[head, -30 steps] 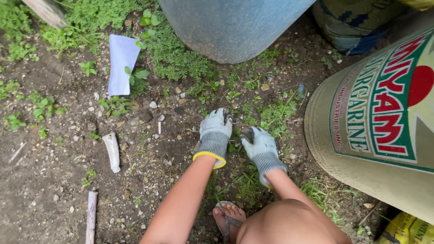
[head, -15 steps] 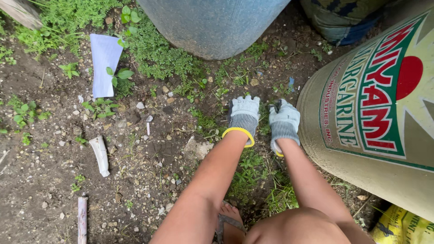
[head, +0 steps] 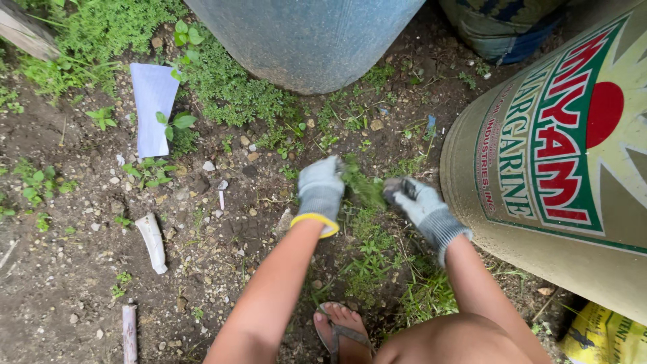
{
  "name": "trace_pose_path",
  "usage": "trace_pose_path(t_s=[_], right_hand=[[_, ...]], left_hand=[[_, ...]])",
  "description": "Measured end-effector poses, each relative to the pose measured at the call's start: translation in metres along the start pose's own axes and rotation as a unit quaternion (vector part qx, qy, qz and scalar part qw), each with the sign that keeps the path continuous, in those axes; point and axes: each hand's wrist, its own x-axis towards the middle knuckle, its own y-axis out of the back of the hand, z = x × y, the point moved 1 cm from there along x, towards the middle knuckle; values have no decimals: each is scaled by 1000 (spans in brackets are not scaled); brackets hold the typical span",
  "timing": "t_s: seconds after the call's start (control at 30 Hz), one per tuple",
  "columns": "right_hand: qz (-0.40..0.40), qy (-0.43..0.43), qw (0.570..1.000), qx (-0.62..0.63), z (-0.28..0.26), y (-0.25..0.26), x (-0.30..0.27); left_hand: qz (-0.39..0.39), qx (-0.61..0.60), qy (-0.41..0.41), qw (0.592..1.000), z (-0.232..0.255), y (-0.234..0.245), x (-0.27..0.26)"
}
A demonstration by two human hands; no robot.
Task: The person pulls small plants and weeds from the ground by hand and using their gloved hands, working around a large bin and under a wooden structure.
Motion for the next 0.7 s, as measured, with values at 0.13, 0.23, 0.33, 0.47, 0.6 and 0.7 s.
trace_pose_path(t_s=[0.13,0.23,0.33,0.47,0.6,0.7], right_hand=[[217,167,871,-408,-41,5,10],[237,148,741,-611,-54,-11,21],[181,65,754,-629,-53,-23,17],[107,4,836,-539,-69,-48,-24],[103,91,842,-522,-94,-80,-58],[177,327,671,-642,-103,-106,-59]], left_hand=[[2,-64,107,992,-51,10,-29],[75,-68,141,985,-75,4,-38],[139,-56,117,982,-90,-1,-46],[141,-51,86,985,-97,-1,-55],[56,-27,97,993,-80,-2,-59],[51,29,47,997,-69,-3,-71]])
